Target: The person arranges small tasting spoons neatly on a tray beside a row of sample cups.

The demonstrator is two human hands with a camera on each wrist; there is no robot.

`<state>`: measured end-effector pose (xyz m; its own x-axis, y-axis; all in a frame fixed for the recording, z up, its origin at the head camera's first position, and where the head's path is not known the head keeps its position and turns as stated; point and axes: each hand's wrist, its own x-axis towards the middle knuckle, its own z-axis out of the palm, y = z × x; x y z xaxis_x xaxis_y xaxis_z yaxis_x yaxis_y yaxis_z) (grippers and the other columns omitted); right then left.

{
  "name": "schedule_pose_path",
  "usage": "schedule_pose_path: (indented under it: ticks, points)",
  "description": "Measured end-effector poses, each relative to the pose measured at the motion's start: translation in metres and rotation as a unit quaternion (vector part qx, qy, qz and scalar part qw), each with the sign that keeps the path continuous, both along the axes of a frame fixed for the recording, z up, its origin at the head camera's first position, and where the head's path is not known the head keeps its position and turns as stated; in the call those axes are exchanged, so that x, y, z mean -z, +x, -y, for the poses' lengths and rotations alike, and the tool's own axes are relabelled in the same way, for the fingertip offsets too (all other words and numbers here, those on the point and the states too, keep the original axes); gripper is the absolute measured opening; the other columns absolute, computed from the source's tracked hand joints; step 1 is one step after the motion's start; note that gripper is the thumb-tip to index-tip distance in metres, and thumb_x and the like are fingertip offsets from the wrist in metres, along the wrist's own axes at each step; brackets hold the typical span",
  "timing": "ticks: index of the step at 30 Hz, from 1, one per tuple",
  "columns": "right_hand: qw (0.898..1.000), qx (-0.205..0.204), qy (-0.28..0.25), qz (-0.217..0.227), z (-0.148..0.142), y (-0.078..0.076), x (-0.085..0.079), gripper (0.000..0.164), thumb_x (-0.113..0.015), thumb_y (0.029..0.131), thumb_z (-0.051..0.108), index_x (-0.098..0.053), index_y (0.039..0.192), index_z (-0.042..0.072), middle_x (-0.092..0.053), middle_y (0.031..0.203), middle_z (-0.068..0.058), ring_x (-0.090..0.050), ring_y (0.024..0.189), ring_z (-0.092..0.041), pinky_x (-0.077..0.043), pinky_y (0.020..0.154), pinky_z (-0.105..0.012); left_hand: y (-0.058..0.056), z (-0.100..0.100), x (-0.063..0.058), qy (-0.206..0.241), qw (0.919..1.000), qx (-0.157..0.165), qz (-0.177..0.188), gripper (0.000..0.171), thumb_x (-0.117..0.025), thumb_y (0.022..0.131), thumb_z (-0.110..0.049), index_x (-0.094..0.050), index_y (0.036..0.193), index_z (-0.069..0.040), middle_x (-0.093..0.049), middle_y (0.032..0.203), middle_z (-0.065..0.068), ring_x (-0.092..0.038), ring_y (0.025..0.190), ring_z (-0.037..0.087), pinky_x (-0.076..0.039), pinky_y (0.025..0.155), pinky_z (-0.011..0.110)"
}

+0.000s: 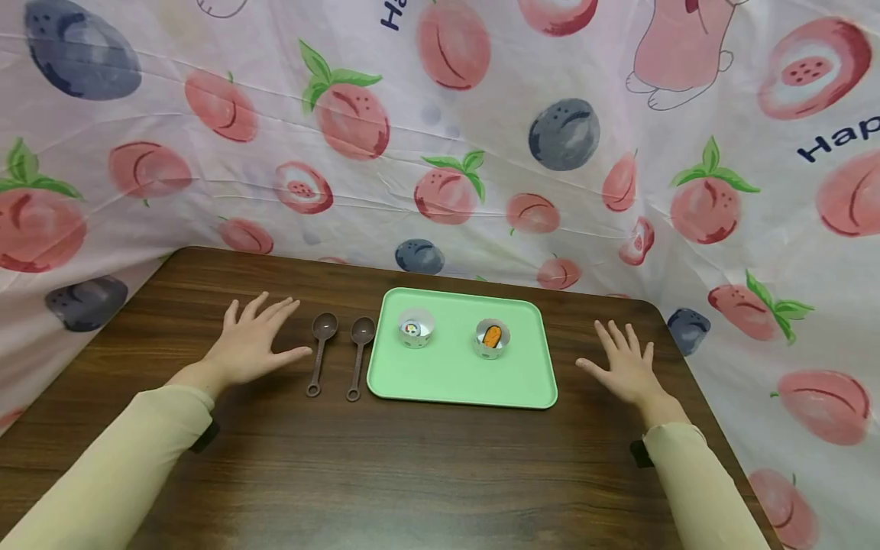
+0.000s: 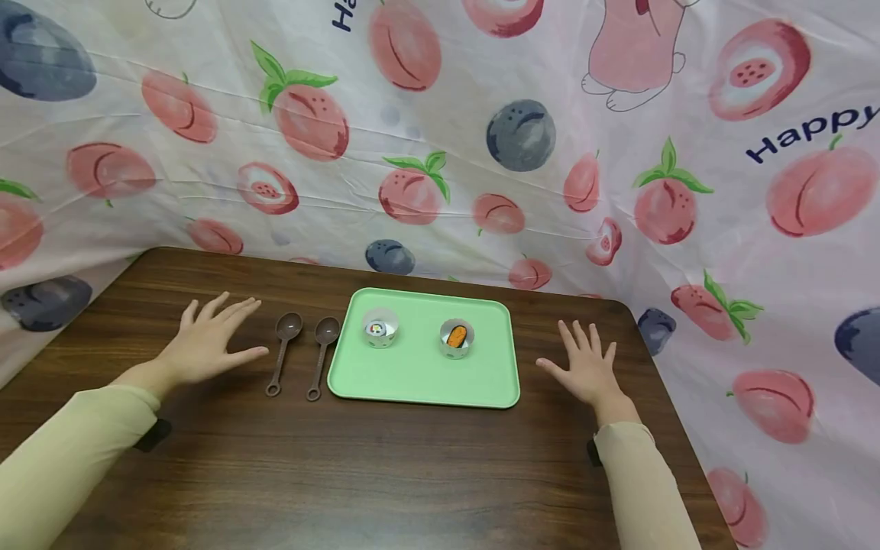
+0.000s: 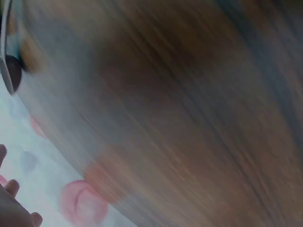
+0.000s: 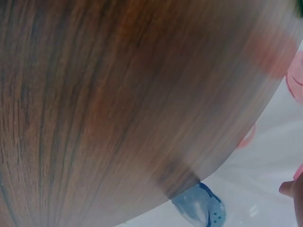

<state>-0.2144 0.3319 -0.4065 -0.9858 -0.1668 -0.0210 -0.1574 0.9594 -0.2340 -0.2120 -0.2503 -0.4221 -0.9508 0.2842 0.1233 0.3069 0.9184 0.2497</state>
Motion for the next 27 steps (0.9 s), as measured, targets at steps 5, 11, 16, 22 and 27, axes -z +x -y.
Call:
schedule_pose_path:
  ticks: [5,11,16,22,27]
  points:
    - [1.0,-0.005,-0.001,0.001,0.004,0.0,0.001,0.085,-0.047,0.089,0.06,-0.013,0.151,0.013,-0.012,0.153,-0.025,0.0,0.139,-0.05,0.003,0.102,-0.077,0.0,-0.014,-0.003,0.0,0.9999,0.003,-0.012,0.081,-0.057,0.083,-0.059,-0.039,0.14,-0.005,-0.044,0.138,0.02,-0.031,0.129,0.043,-0.02,0.1,0.064]
    - [1.0,-0.014,-0.01,0.005,0.009,0.0,0.003,0.084,-0.049,0.089,0.057,-0.016,0.151,0.011,-0.014,0.153,-0.025,-0.002,0.14,-0.049,0.002,0.102,-0.077,-0.001,-0.031,-0.007,0.016,0.9998,0.01,0.001,0.076,-0.058,0.083,-0.058,-0.046,0.136,-0.005,-0.049,0.133,0.02,-0.04,0.123,0.04,-0.031,0.098,0.06]
    - [0.999,-0.023,-0.016,0.014,0.014,-0.001,0.003,0.084,-0.049,0.089,0.058,-0.015,0.151,0.013,-0.013,0.154,-0.024,-0.002,0.14,-0.048,0.002,0.103,-0.076,-0.001,-0.043,-0.009,0.039,0.999,0.014,0.013,0.074,-0.056,0.084,-0.059,-0.049,0.132,-0.003,-0.052,0.13,0.021,-0.044,0.121,0.04,-0.035,0.101,0.06]
    - [0.999,-0.037,-0.017,0.012,0.022,-0.003,0.008,0.083,-0.051,0.088,0.056,-0.018,0.15,0.012,-0.016,0.154,-0.023,-0.005,0.14,-0.048,0.0,0.105,-0.075,-0.001,-0.055,-0.013,0.068,0.9966,0.003,0.047,0.07,-0.055,0.087,-0.055,-0.048,0.132,-0.002,-0.052,0.131,0.021,-0.044,0.122,0.041,-0.038,0.1,0.058]
    - [0.999,-0.043,-0.014,0.009,0.029,-0.005,0.013,0.081,-0.052,0.088,0.054,-0.022,0.149,0.011,-0.02,0.153,-0.022,-0.008,0.14,-0.047,-0.003,0.105,-0.074,-0.001,-0.068,-0.018,0.107,0.9905,-0.016,0.086,0.069,-0.052,0.089,-0.054,-0.046,0.134,-0.002,-0.052,0.131,0.022,-0.048,0.121,0.039,-0.041,0.098,0.057]
